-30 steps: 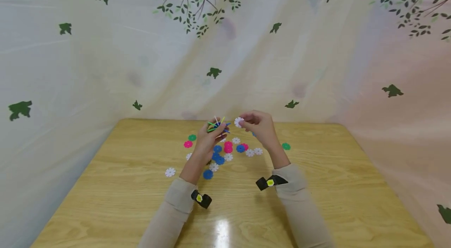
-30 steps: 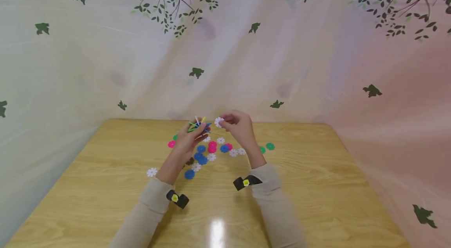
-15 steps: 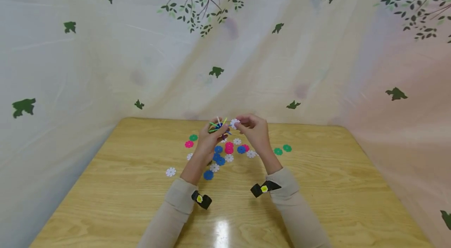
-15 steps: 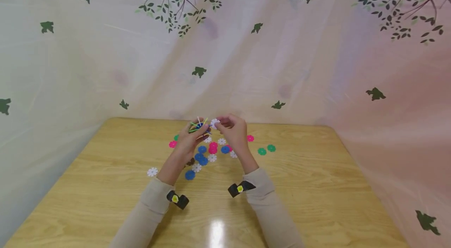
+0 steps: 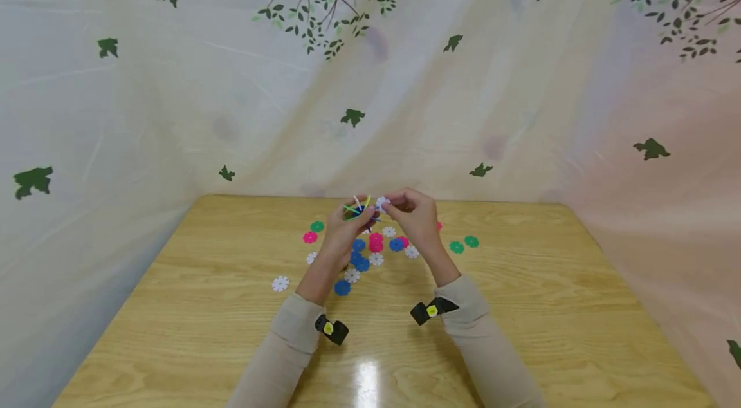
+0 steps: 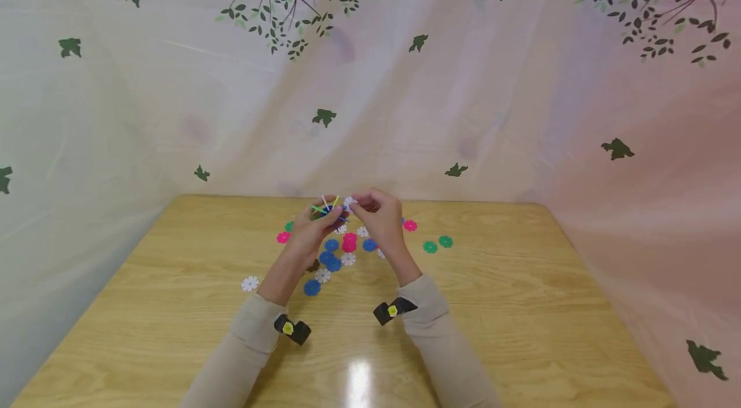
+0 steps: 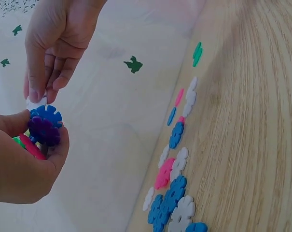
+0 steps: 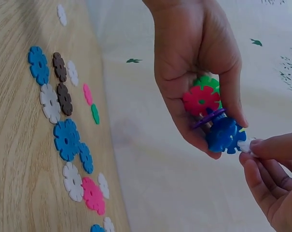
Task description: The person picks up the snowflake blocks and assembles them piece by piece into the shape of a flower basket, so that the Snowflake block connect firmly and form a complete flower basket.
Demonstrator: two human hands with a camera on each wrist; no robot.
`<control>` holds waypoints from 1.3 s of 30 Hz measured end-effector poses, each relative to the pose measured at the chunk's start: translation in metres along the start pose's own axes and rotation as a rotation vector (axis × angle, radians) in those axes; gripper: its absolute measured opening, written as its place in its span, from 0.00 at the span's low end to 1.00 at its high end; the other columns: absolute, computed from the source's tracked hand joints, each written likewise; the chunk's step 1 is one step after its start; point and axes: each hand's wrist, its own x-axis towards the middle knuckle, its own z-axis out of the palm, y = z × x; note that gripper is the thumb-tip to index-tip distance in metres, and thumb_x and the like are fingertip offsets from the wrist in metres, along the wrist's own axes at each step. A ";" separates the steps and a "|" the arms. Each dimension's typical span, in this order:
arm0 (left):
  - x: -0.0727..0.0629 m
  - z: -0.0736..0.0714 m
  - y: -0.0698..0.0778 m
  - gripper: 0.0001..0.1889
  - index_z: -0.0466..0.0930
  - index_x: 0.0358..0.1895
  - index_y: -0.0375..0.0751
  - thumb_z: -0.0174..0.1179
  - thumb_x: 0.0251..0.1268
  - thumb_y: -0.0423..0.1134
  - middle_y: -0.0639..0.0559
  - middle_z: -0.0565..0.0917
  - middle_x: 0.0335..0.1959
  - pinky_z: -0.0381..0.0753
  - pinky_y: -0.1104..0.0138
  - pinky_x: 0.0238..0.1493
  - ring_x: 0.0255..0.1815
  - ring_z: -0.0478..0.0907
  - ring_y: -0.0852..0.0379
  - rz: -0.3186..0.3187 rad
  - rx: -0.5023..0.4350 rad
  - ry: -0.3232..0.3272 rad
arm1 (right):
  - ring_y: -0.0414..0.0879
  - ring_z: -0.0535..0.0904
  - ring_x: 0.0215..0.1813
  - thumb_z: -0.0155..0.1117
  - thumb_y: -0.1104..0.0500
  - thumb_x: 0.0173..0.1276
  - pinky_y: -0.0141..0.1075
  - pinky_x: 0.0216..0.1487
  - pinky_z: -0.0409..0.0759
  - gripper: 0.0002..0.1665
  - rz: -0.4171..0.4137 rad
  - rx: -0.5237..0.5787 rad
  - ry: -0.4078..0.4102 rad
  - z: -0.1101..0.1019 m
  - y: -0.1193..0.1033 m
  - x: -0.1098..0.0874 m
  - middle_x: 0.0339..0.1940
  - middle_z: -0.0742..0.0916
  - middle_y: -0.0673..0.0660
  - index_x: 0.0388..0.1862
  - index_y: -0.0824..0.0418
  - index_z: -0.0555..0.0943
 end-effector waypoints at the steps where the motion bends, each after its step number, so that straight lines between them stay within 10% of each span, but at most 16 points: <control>1: 0.000 0.001 0.001 0.21 0.73 0.66 0.36 0.61 0.74 0.34 0.36 0.83 0.56 0.85 0.65 0.57 0.47 0.86 0.57 0.003 0.012 -0.005 | 0.64 0.86 0.36 0.69 0.71 0.66 0.23 0.34 0.82 0.09 -0.006 0.002 -0.002 -0.001 0.000 0.000 0.38 0.88 0.75 0.42 0.78 0.85; 20: -0.006 0.003 0.005 0.20 0.72 0.66 0.34 0.60 0.74 0.33 0.47 0.82 0.45 0.80 0.70 0.41 0.38 0.80 0.61 0.104 0.151 -0.068 | 0.35 0.84 0.29 0.71 0.69 0.66 0.28 0.34 0.86 0.06 -0.034 0.098 -0.049 -0.009 0.001 -0.005 0.36 0.89 0.71 0.38 0.74 0.86; 29: -0.002 -0.003 0.012 0.22 0.58 0.74 0.38 0.46 0.82 0.34 0.44 0.74 0.56 0.75 0.58 0.70 0.54 0.79 0.57 -0.029 0.054 -0.174 | 0.42 0.85 0.34 0.71 0.65 0.68 0.32 0.37 0.87 0.10 0.030 0.078 -0.029 -0.013 0.006 -0.002 0.39 0.88 0.70 0.43 0.72 0.86; 35: 0.004 -0.002 0.008 0.23 0.65 0.73 0.32 0.52 0.80 0.33 0.42 0.76 0.56 0.80 0.61 0.66 0.51 0.82 0.57 -0.015 -0.036 -0.038 | 0.61 0.88 0.42 0.69 0.63 0.71 0.41 0.42 0.89 0.12 0.063 0.116 -0.084 -0.013 0.005 0.001 0.42 0.88 0.70 0.47 0.71 0.86; 39: 0.010 0.000 0.003 0.21 0.72 0.68 0.28 0.57 0.76 0.31 0.46 0.81 0.48 0.85 0.69 0.54 0.44 0.84 0.60 -0.001 -0.129 0.057 | 0.49 0.89 0.41 0.67 0.64 0.71 0.42 0.44 0.89 0.12 0.111 0.149 -0.119 -0.011 0.003 0.002 0.44 0.88 0.70 0.50 0.71 0.85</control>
